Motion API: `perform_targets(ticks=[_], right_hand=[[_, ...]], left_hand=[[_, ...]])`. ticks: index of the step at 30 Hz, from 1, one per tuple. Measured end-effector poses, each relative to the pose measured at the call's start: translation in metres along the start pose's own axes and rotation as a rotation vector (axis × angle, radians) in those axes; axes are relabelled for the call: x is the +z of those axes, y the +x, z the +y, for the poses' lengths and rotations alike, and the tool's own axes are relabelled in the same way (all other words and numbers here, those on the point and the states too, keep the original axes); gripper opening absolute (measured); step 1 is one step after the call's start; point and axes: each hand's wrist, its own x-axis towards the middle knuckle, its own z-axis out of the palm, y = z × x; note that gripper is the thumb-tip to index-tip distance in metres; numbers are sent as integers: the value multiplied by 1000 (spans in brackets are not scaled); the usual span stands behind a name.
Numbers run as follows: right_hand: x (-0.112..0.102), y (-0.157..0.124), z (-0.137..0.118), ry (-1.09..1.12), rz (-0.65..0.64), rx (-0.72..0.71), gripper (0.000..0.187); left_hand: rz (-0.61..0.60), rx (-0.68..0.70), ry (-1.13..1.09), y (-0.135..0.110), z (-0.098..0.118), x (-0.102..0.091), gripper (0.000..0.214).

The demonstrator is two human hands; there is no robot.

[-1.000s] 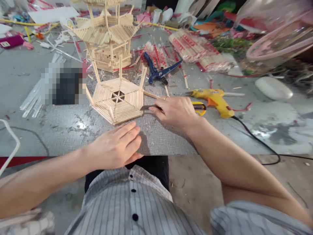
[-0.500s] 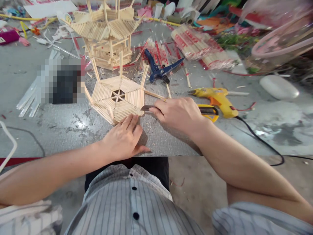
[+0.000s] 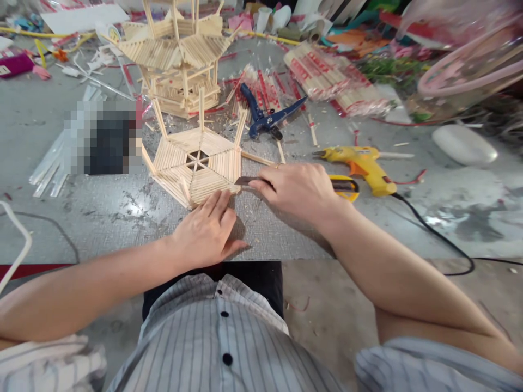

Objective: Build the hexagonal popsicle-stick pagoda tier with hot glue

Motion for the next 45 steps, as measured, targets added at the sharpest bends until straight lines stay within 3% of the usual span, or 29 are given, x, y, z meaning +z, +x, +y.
perform_targets(ticks=[9,15,22,36,45], right_hand=[[-7,-10,-7,-109,63,0,43],[-13,-13,-5,-150,93,38,39],[-7,-12,-5,-159,48,20,42],[-19,-5,-9,-217,-78,-52,40],[-24,2,-7,-130,-157,-39,38]], left_hand=[[34,8,96,0,3,-1,54],[-18,-15,124,2,4,-3,52],[-31,-11,106,2,3,-2,54],[-48,0,104,3,3,-4,58],[-118,-12,141,5,4,-8,58]])
